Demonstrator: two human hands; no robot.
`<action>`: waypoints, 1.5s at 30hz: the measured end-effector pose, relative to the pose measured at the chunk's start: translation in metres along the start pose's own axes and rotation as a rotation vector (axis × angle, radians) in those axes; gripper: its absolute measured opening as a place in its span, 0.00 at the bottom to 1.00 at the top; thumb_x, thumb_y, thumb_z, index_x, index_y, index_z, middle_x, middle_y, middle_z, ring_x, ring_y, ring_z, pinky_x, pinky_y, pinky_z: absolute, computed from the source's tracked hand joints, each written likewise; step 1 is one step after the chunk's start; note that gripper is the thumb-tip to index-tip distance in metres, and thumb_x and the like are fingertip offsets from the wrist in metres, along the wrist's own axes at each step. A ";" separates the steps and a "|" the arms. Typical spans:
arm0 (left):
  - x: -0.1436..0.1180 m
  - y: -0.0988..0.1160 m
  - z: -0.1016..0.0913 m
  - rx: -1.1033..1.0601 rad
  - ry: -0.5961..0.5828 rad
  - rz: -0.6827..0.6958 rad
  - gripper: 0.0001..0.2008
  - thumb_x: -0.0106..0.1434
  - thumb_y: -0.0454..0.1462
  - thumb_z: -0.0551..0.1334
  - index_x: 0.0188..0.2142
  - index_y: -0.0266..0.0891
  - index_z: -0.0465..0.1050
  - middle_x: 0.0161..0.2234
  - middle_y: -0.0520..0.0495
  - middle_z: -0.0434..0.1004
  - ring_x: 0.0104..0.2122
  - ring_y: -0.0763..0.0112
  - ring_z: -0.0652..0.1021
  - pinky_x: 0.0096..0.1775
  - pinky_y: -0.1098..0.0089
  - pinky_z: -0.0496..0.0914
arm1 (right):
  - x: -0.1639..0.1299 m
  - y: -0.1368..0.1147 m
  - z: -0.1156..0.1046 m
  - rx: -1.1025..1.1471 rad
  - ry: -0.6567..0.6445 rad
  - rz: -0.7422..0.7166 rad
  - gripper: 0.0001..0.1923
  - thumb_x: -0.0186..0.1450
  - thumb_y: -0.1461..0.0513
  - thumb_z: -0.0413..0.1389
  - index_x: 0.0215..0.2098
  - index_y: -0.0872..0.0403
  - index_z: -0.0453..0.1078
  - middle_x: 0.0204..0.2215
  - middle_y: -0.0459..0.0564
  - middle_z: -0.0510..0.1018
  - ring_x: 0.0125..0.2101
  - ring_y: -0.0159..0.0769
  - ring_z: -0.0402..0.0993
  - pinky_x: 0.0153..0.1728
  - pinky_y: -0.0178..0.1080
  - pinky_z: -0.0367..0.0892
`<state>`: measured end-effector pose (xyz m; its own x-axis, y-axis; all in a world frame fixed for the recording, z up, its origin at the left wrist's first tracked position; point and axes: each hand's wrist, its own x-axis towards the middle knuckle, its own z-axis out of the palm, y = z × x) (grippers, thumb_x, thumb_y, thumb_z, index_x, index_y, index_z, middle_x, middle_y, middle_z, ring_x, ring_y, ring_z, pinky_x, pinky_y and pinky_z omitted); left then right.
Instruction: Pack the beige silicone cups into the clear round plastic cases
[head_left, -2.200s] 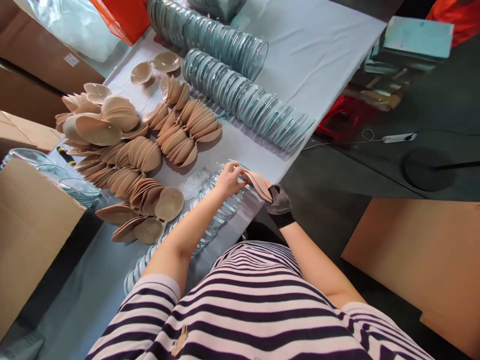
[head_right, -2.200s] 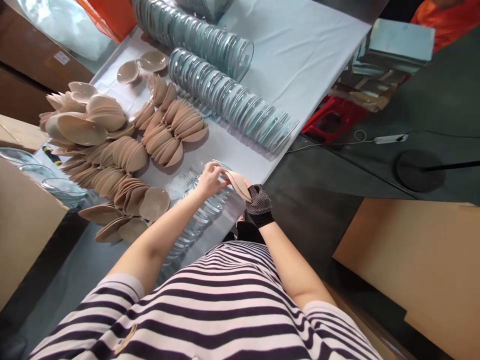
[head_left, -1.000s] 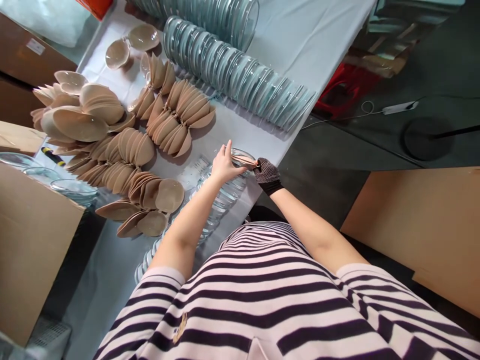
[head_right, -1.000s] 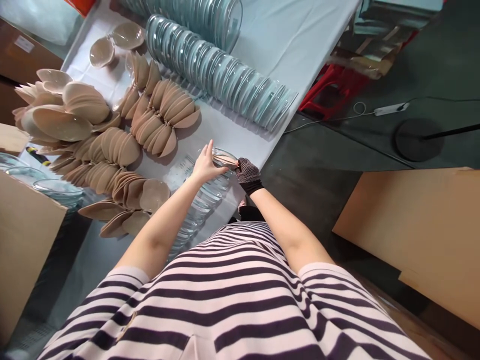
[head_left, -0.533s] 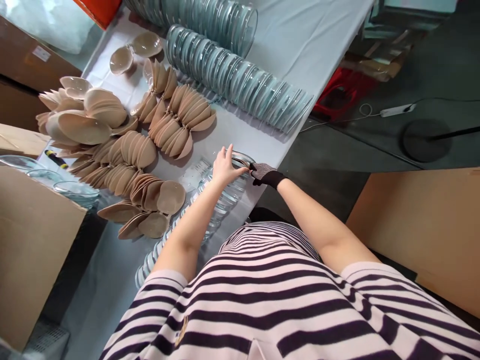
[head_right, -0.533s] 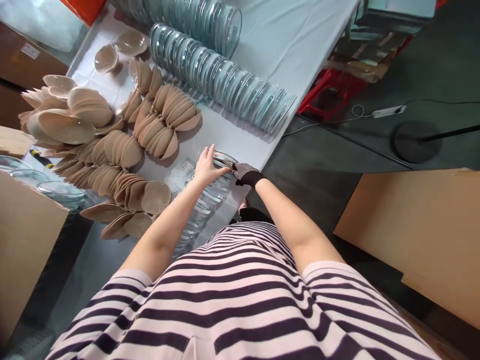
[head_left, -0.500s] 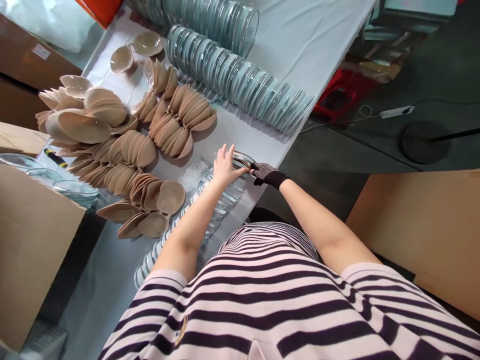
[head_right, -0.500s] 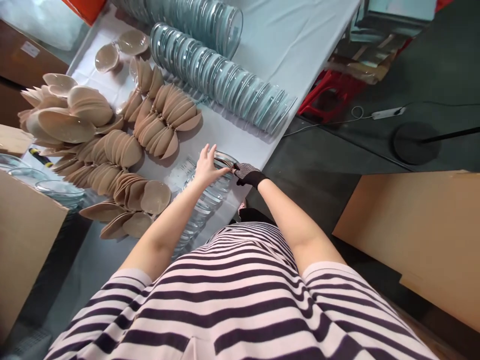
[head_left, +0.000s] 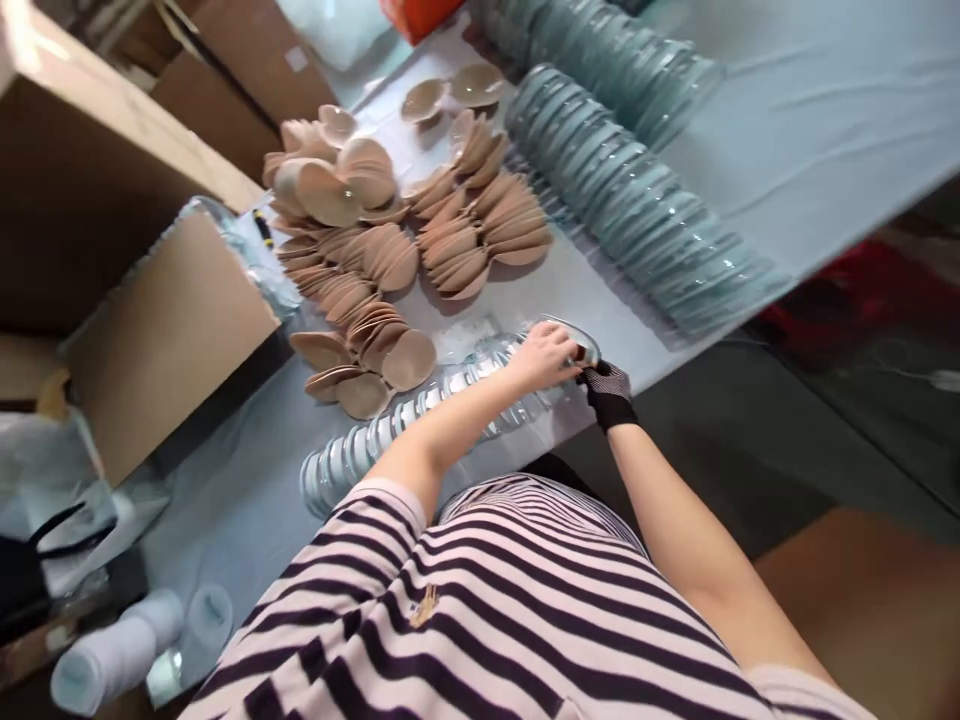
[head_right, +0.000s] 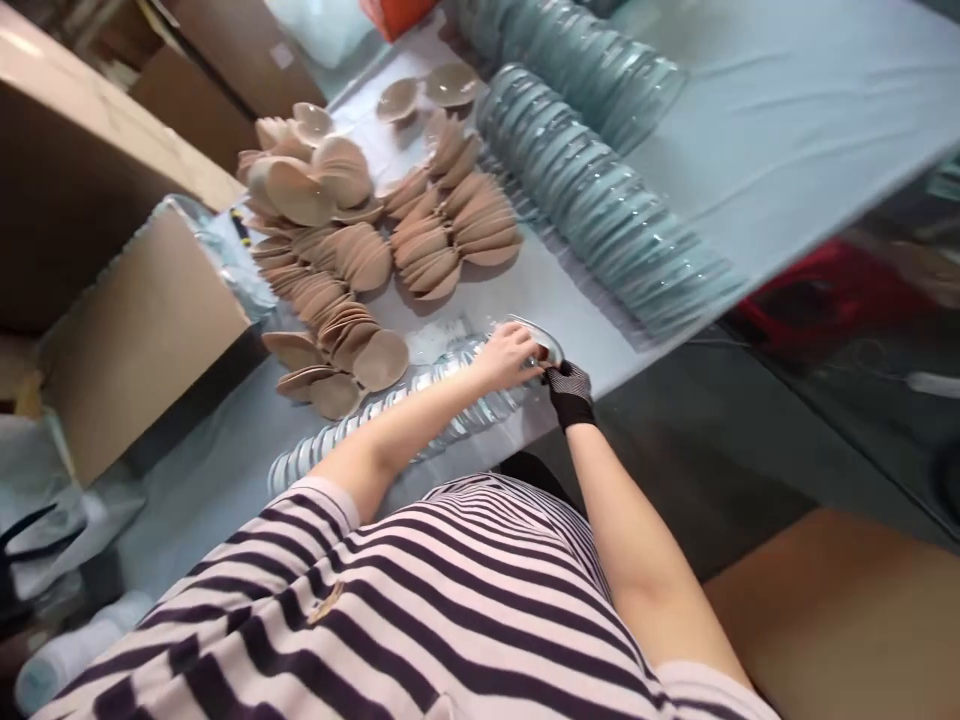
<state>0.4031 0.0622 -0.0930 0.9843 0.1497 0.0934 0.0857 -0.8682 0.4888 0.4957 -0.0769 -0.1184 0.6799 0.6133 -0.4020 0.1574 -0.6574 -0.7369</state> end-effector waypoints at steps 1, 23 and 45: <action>0.000 0.000 -0.001 0.014 -0.004 0.001 0.13 0.64 0.48 0.63 0.39 0.41 0.76 0.41 0.38 0.75 0.49 0.50 0.71 0.56 0.49 0.64 | 0.005 0.002 0.001 -0.002 0.030 0.007 0.14 0.63 0.54 0.49 0.26 0.54 0.66 0.22 0.48 0.74 0.22 0.31 0.65 0.25 0.34 0.62; -0.017 -0.007 -0.035 -0.310 0.239 -0.424 0.18 0.67 0.29 0.52 0.53 0.42 0.71 0.55 0.41 0.73 0.55 0.66 0.73 0.58 0.68 0.68 | 0.008 -0.006 -0.002 -0.301 -0.046 -0.013 0.31 0.67 0.49 0.40 0.60 0.57 0.65 0.49 0.66 0.77 0.46 0.56 0.76 0.44 0.52 0.70; -0.273 -0.133 -0.128 0.018 -0.035 -0.906 0.12 0.68 0.36 0.54 0.40 0.41 0.78 0.39 0.42 0.83 0.45 0.59 0.79 0.57 0.58 0.59 | 0.042 -0.214 0.208 -0.558 -0.746 -0.671 0.43 0.58 0.56 0.64 0.69 0.51 0.55 0.63 0.57 0.68 0.56 0.44 0.71 0.57 0.45 0.67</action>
<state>0.1035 0.1974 -0.0728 0.5431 0.7648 -0.3465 0.8315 -0.4325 0.3486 0.3414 0.1803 -0.0911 -0.2254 0.8979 -0.3782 0.7498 -0.0879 -0.6557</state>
